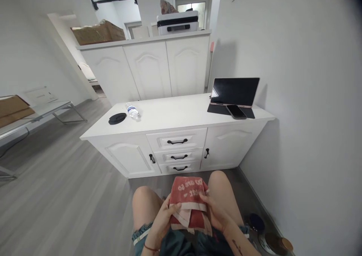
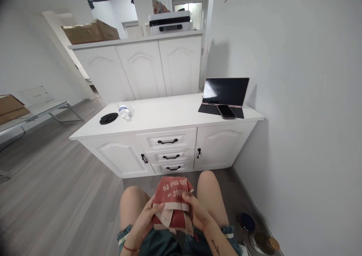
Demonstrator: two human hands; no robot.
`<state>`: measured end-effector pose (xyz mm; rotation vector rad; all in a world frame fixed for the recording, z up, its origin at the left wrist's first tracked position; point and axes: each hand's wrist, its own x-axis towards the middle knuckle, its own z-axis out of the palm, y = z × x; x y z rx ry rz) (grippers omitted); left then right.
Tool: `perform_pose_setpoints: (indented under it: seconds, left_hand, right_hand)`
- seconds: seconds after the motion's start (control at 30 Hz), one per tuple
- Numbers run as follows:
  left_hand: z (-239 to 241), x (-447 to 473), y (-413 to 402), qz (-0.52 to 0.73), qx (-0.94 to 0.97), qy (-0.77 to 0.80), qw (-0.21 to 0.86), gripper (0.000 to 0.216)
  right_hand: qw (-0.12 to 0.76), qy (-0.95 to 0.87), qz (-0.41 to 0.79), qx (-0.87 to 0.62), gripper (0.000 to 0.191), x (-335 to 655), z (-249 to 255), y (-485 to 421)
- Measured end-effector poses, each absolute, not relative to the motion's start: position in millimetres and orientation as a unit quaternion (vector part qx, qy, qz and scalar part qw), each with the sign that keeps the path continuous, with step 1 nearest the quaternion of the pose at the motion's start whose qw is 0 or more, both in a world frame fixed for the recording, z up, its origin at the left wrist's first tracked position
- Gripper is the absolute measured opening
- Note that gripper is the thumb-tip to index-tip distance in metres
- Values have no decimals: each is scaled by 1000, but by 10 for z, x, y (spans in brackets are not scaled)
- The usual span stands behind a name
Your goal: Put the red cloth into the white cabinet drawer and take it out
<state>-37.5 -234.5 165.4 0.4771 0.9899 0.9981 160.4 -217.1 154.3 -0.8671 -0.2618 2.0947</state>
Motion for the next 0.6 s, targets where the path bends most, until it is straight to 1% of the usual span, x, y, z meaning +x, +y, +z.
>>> perform_pose_setpoints:
  seconds: [0.1, 0.2, 0.27, 0.37, 0.47, 0.6]
  left_hand:
    - [1474, -351, -2564, 478, 226, 456, 716, 71]
    - [1146, -326, -2776, 482, 246, 454, 708, 70]
    - [911, -322, -2878, 485, 248, 456, 704, 72]
    - [649, -322, -2939, 489, 260, 478, 682, 73]
    - [565, -306, -2883, 490, 255, 498, 668, 75]
    - [637, -322, -2666, 485, 267, 488, 675, 77]
  right_hand:
    - [395, -103, 838, -362, 47, 1539, 1312, -2410]
    - [383, -107, 826, -400, 46, 1506, 1134, -2624]
    - [386, -107, 817, -414, 44, 1512, 1061, -2711]
    - [409, -111, 804, -417, 46, 1543, 992, -2734]
    - [415, -127, 798, -418, 45, 1572, 949, -2638]
    - [405, -127, 803, -419, 42, 1608, 970, -2348]
